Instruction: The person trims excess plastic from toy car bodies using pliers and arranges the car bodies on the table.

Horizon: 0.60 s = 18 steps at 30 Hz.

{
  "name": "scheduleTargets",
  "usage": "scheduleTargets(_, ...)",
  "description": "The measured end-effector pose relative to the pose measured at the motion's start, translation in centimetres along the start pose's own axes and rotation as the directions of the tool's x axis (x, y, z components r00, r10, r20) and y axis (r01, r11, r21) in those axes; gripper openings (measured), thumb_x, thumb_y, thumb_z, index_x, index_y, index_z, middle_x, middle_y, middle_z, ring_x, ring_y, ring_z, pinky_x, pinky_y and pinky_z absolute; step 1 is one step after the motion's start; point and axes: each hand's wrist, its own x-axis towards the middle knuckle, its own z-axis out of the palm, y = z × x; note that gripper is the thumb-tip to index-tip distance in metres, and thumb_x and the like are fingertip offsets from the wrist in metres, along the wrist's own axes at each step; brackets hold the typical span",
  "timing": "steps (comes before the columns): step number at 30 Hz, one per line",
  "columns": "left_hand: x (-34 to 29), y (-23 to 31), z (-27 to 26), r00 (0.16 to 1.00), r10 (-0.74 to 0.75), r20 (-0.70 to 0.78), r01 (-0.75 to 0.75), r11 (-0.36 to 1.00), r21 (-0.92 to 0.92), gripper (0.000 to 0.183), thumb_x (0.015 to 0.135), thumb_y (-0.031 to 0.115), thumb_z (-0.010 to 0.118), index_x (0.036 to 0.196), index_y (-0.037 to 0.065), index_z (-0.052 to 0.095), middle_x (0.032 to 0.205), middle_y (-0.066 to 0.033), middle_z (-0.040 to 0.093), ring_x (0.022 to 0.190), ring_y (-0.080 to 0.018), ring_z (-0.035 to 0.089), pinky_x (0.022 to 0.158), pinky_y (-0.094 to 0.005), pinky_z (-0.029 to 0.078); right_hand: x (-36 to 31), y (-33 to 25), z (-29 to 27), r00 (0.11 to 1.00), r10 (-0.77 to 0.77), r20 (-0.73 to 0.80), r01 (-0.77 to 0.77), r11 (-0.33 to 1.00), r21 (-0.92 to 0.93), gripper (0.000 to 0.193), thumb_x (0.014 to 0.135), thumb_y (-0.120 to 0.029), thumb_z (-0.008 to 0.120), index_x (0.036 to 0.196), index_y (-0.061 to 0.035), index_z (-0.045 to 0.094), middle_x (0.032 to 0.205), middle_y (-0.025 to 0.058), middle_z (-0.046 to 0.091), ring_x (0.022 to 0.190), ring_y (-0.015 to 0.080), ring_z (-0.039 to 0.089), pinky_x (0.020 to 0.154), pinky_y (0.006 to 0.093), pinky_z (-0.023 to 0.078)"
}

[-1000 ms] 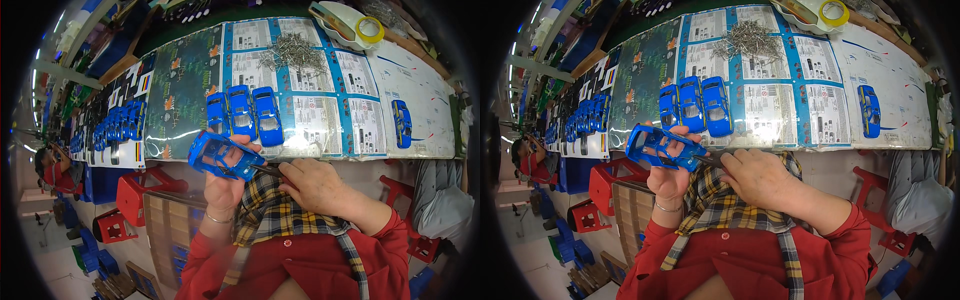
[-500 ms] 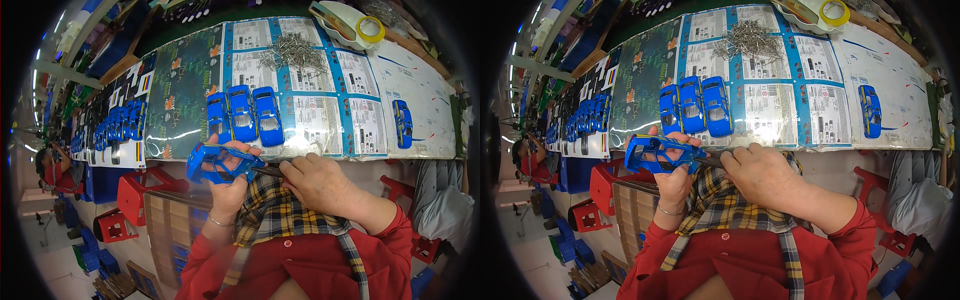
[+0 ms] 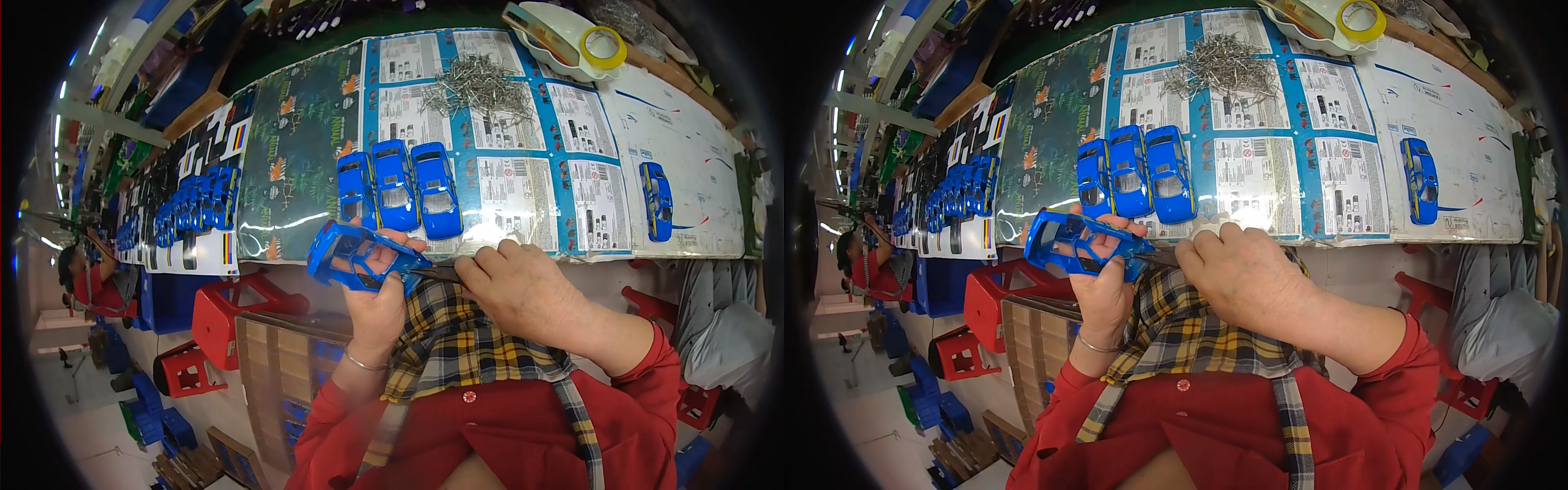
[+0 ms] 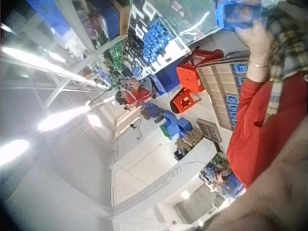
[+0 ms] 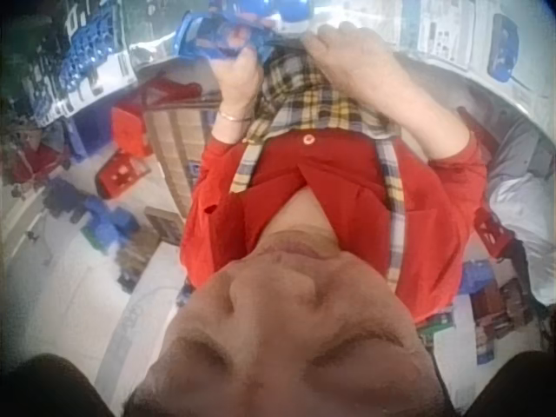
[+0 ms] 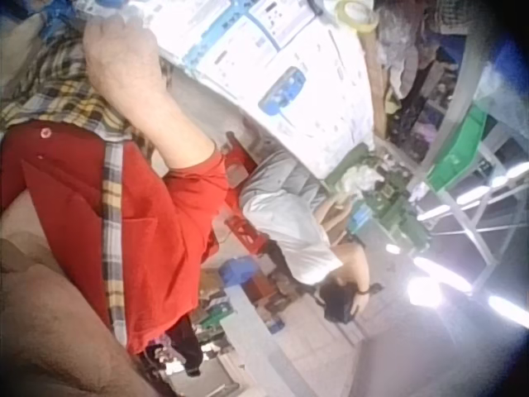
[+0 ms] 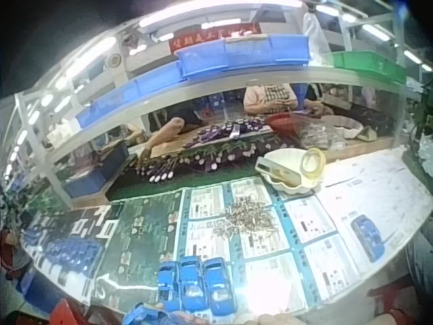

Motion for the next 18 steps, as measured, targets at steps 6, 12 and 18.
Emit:
scheduleTargets(6, 0.4, -0.2, 0.4, 0.995, -0.013, -0.097, 0.007, 0.998, -0.060, 0.067, 0.078, -0.019, 0.037, 0.139, 0.007, 0.029, 0.115, -0.0165, 0.054, 0.103, -0.0285, 0.061, 0.088, -0.0400, 0.052, 0.1, -0.5, 0.0, 0.997, 0.077, -0.003, -0.077, 0.994, 0.078, 0.032, 0.081, -0.025, 0.066, 0.099, 0.0000, 0.057, 0.081, 0.0111, 0.058, 0.072, 0.0255, 0.060, 0.061, 0.0343, 0.051)
scheduleTargets(12, 0.5, -0.5, 0.5, 0.989, -0.037, -0.143, 0.027, 0.997, -0.073, 0.052, 0.074, -0.019, 0.036, 0.122, 0.000, 0.044, 0.113, -0.0161, 0.055, 0.102, -0.0276, 0.062, 0.088, -0.0385, 0.052, 0.4, -0.5, 0.4, 0.993, 0.111, 0.026, -0.112, 0.993, 0.045, 0.032, 0.082, -0.025, 0.066, 0.098, -0.0001, 0.056, 0.082, 0.0108, 0.058, 0.073, 0.0253, 0.061, 0.061, 0.0341, 0.052)
scheduleTargets(18, 0.6, -1.4, 0.5, 0.985, 0.000, -0.175, 0.001, 1.000, 0.010, 0.049, 0.073, -0.019, 0.034, 0.118, -0.003, 0.048, 0.109, -0.0160, 0.057, 0.101, -0.0267, 0.063, 0.088, -0.0376, 0.052, 1.0, 0.3, 1.9, 0.999, 0.046, 0.014, -0.045, 0.996, -0.083, 0.028, 0.075, -0.015, 0.062, 0.098, 0.0002, 0.056, 0.080, 0.0097, 0.056, 0.069, 0.0222, 0.058, 0.055, 0.0319, 0.050)
